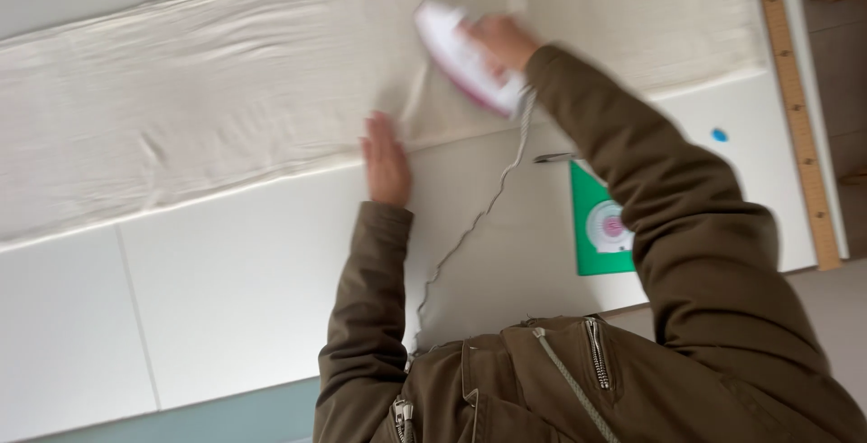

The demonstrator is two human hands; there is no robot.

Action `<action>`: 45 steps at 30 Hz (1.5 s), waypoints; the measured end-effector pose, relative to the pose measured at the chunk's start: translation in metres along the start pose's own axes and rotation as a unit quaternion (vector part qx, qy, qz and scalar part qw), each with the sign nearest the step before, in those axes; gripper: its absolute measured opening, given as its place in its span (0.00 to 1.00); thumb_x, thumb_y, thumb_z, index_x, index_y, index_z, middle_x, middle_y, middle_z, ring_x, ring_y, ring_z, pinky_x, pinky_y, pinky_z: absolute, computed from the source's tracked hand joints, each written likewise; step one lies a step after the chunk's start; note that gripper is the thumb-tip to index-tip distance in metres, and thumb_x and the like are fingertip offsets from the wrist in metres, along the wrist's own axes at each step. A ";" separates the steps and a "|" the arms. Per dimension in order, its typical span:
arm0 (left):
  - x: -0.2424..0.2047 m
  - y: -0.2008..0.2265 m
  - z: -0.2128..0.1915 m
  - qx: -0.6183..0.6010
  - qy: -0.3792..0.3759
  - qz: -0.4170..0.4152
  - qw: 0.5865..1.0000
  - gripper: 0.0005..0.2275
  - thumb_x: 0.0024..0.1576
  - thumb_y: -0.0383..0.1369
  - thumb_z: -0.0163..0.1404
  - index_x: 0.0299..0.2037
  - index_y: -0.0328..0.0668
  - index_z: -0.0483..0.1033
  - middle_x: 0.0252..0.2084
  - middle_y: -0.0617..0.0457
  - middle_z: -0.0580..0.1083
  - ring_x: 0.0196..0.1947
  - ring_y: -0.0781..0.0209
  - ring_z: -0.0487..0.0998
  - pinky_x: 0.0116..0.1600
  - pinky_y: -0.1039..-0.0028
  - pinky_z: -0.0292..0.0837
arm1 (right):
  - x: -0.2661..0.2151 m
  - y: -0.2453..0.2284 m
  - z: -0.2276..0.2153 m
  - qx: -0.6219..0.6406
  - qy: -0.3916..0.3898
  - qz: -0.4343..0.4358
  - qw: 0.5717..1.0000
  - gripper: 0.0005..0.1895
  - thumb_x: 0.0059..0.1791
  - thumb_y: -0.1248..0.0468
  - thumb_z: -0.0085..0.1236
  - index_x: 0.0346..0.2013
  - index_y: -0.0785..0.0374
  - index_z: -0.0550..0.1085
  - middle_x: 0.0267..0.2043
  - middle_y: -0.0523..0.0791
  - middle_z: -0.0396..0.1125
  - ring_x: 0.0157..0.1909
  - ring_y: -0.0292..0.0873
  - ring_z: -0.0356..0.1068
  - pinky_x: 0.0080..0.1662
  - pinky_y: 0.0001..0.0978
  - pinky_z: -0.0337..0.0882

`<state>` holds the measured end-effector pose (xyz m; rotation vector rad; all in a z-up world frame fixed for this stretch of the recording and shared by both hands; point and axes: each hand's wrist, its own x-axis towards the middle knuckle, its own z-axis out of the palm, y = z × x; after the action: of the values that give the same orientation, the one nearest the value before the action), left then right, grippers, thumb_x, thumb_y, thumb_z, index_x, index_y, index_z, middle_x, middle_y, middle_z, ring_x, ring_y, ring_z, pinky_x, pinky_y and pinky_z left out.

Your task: The person irons a large white fabric on a table using a pink and white iron, smoothing the material with their left hand. They briefly turn off a wall switch and later use a wooden ruler to measure the fabric.

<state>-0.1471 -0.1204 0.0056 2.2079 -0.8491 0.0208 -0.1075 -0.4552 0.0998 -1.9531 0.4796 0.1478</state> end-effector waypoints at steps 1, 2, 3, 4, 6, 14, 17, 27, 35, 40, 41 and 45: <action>0.009 -0.009 0.003 0.005 0.037 -0.042 0.998 0.26 0.68 0.28 0.38 0.77 0.34 0.49 0.80 0.41 0.51 0.81 0.42 0.46 0.79 0.47 0.42 | -0.002 0.008 0.026 -0.073 -0.092 -0.025 0.993 0.30 0.59 0.41 0.41 0.35 0.67 0.72 0.16 0.47 0.63 0.13 0.43 0.65 0.18 0.37 0.66; 0.018 -0.018 0.005 0.008 0.074 -0.084 0.994 0.26 0.67 0.27 0.38 0.77 0.35 0.50 0.79 0.41 0.52 0.80 0.42 0.47 0.79 0.48 0.42 | -0.002 0.016 0.051 -0.145 -0.183 -0.049 0.971 0.34 0.59 0.39 0.37 0.32 0.67 0.73 0.14 0.48 0.63 0.13 0.42 0.66 0.19 0.35 0.69; 0.027 -0.011 0.002 0.005 0.075 -0.080 0.994 0.26 0.67 0.27 0.38 0.77 0.35 0.50 0.79 0.41 0.52 0.80 0.42 0.47 0.79 0.48 0.42 | -0.022 -0.012 0.061 -0.148 -0.178 -0.049 0.972 0.34 0.59 0.39 0.37 0.32 0.67 0.73 0.14 0.48 0.63 0.13 0.42 0.66 0.19 0.35 0.69; 0.036 -0.005 -0.001 -0.004 0.092 -0.117 0.989 0.25 0.68 0.28 0.37 0.77 0.35 0.50 0.79 0.42 0.52 0.80 0.42 0.47 0.80 0.48 0.41 | -0.040 -0.041 0.072 -0.136 -0.179 -0.011 0.974 0.33 0.57 0.39 0.42 0.35 0.70 0.73 0.14 0.47 0.63 0.13 0.42 0.66 0.19 0.36 0.68; 0.024 -0.006 0.001 -0.007 0.103 -0.163 0.981 0.25 0.69 0.28 0.36 0.78 0.34 0.50 0.79 0.44 0.53 0.80 0.42 0.48 0.80 0.48 0.40 | -0.061 -0.063 0.093 -0.119 -0.189 0.031 0.974 0.33 0.56 0.39 0.48 0.38 0.72 0.72 0.14 0.46 0.62 0.13 0.41 0.65 0.18 0.37 0.68; 0.029 0.012 -0.008 0.222 0.031 -0.178 0.958 0.27 0.71 0.42 0.35 0.78 0.37 0.48 0.81 0.46 0.46 0.80 0.46 0.41 0.80 0.50 0.32 | 0.016 0.006 0.006 0.010 -0.029 0.068 0.997 0.34 0.55 0.39 0.49 0.44 0.74 0.70 0.17 0.49 0.65 0.12 0.42 0.64 0.17 0.37 0.68; 0.030 0.011 -0.008 0.227 0.024 -0.182 0.956 0.27 0.71 0.43 0.33 0.78 0.37 0.48 0.81 0.45 0.46 0.80 0.45 0.41 0.80 0.49 0.31 | 0.029 0.034 -0.045 0.014 0.087 0.067 0.994 0.34 0.55 0.38 0.48 0.40 0.73 0.72 0.19 0.48 0.67 0.12 0.40 0.64 0.17 0.36 0.69; 0.068 0.018 0.014 0.095 0.000 -0.119 0.988 0.27 0.68 0.30 0.41 0.78 0.39 0.47 0.81 0.46 0.46 0.81 0.46 0.40 0.80 0.48 0.30 | -0.022 0.005 -0.052 0.057 -0.003 0.109 0.992 0.30 0.57 0.40 0.48 0.39 0.67 0.70 0.22 0.44 0.62 0.15 0.36 0.59 0.18 0.32 0.64; 0.069 -0.009 0.032 0.165 0.067 -0.157 0.971 0.28 0.67 0.29 0.38 0.78 0.35 0.44 0.81 0.41 0.47 0.81 0.47 0.42 0.80 0.49 0.29 | -0.046 -0.068 0.042 -0.136 -0.217 0.071 0.964 0.33 0.53 0.38 0.48 0.40 0.70 0.72 0.17 0.47 0.62 0.12 0.39 0.62 0.17 0.36 0.66; 0.071 0.009 0.016 0.181 0.050 -0.169 0.968 0.30 0.67 0.32 0.38 0.77 0.29 0.41 0.80 0.40 0.46 0.81 0.48 0.41 0.80 0.50 0.30 | -0.005 -0.046 0.019 -0.068 -0.122 0.074 0.987 0.35 0.55 0.37 0.45 0.40 0.72 0.72 0.17 0.46 0.62 0.12 0.39 0.62 0.17 0.37 0.65; 0.073 0.012 0.016 0.200 0.037 -0.176 0.963 0.30 0.66 0.33 0.37 0.77 0.29 0.42 0.80 0.40 0.45 0.81 0.48 0.41 0.80 0.51 0.30 | -0.003 -0.052 0.012 -0.029 -0.092 0.087 0.991 0.36 0.57 0.37 0.46 0.40 0.73 0.73 0.19 0.46 0.60 0.14 0.38 0.60 0.18 0.36 0.64; 0.076 0.009 0.019 0.184 0.053 -0.175 0.966 0.31 0.65 0.33 0.38 0.77 0.28 0.41 0.80 0.38 0.45 0.81 0.48 0.40 0.80 0.51 0.30 | -0.020 -0.055 0.027 -0.091 -0.150 0.078 0.981 0.35 0.53 0.36 0.45 0.40 0.71 0.70 0.16 0.48 0.64 0.11 0.41 0.64 0.16 0.37 0.66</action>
<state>-0.0978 -0.1809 0.0180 2.6516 -0.4085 0.1349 -0.1007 -0.4067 0.1416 -2.0233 0.4301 0.5966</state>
